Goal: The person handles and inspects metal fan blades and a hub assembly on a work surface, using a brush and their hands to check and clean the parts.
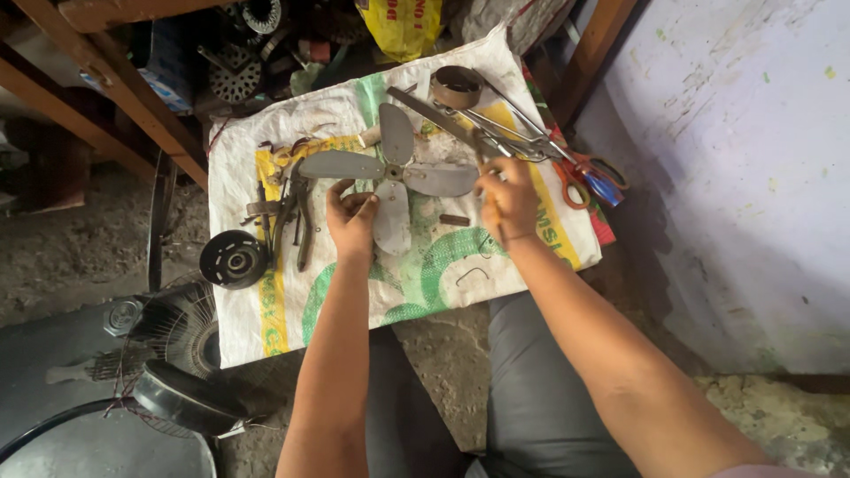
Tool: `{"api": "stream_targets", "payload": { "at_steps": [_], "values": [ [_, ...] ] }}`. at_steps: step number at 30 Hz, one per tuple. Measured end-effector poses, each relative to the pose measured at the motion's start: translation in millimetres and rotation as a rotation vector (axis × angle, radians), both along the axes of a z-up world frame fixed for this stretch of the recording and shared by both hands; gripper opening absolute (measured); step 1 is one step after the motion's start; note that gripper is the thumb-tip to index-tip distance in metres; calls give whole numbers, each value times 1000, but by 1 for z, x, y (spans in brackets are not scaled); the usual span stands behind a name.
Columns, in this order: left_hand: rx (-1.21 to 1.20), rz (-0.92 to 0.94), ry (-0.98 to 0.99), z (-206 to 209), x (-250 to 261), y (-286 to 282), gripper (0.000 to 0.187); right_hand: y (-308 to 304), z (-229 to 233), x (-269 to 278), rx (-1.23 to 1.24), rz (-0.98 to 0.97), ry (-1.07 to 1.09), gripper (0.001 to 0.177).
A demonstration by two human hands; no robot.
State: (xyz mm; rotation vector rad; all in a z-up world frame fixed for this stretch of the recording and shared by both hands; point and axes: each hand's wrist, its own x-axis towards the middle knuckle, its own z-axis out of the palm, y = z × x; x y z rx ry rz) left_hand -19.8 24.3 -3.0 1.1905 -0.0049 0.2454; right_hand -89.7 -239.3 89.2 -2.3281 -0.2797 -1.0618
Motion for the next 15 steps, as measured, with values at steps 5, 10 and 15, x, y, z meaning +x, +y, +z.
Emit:
{"api": "stream_targets", "payload": {
  "at_steps": [5, 10, 15],
  "values": [
    [31, 12, 33, 6, -1, 0, 51, 5, -2, 1, -243, 199, 191, 17],
    [2, -4, 27, 4, 3, 1, 50, 1, 15, -6, -170, 311, 262, 11],
    [-27, -22, -9, 3, 3, 2, 49, 11, 30, -9, -246, 331, 315, 34]
  ]
}}
